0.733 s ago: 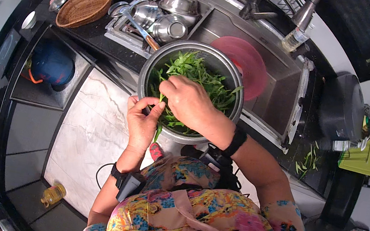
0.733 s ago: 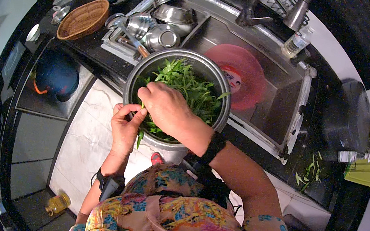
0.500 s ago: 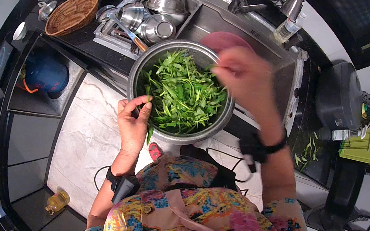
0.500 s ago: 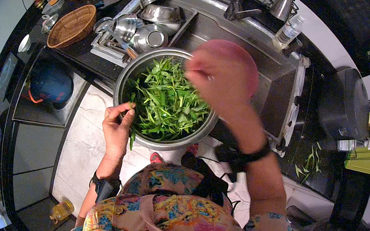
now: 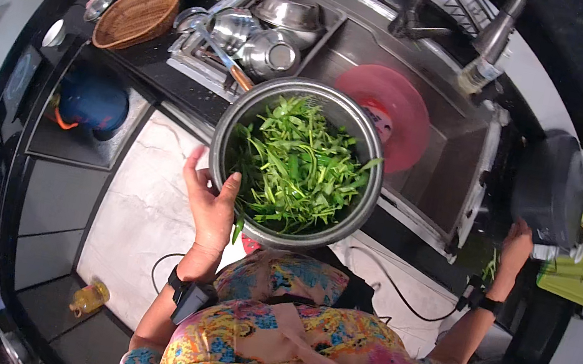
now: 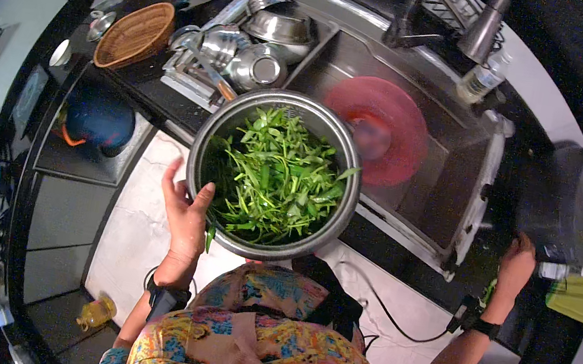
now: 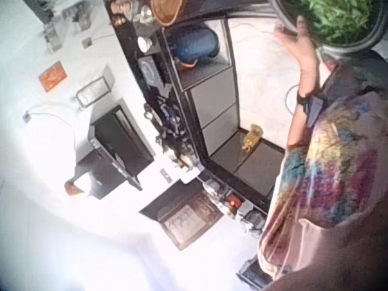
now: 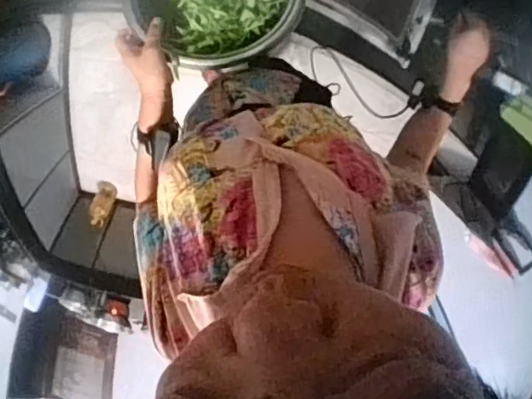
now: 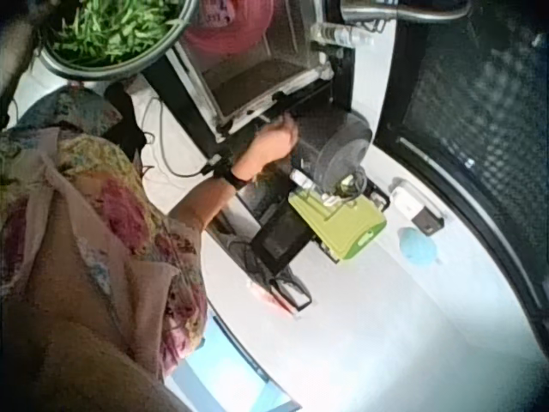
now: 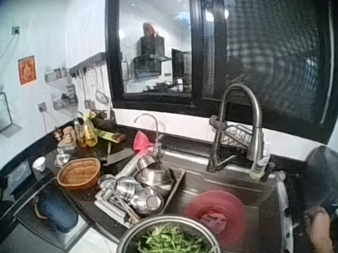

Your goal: The person adds pieces of meat from a bag into a pan on a stove, washes green leafy vegetables in a bowl under a faucet, transfers the vegetables to the pan, and stirs the mixture.

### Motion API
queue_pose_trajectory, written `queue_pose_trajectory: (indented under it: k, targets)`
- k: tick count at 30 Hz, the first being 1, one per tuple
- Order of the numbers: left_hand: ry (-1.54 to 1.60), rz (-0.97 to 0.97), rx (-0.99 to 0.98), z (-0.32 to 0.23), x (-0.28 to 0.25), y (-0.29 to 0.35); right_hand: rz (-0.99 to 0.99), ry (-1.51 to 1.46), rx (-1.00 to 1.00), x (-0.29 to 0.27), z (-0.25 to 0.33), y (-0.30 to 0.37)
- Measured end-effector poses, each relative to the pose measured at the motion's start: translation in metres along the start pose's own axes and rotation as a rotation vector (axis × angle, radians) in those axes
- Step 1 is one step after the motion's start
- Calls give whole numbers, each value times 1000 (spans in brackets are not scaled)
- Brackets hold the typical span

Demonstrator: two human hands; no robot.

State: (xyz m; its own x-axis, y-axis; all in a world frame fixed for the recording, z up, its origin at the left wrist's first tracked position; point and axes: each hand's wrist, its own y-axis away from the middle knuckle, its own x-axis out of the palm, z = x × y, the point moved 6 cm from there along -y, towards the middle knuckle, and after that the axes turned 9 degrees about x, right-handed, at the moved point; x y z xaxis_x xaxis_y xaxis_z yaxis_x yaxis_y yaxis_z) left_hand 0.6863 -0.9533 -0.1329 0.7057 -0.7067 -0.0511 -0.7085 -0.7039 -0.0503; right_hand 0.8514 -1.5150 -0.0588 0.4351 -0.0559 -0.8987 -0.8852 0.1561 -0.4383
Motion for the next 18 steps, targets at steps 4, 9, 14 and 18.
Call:
queue_pose_trajectory:
  k: [4, 9, 14, 18]
  targets:
    - [217, -64, -262, 26, -5, -2, 113, -600, -215, -31, 150, -13]
    - [488, -189, -462, 19, -2, 14, 706, -661, -1048, -72, 349, 62]
    - [542, -320, -446, 9, -43, 44, 793, -582, -1403, -75, 408, 124]
    - [580, -457, -425, -5, -112, 71, 843, -401, -1563, -89, 451, 194]
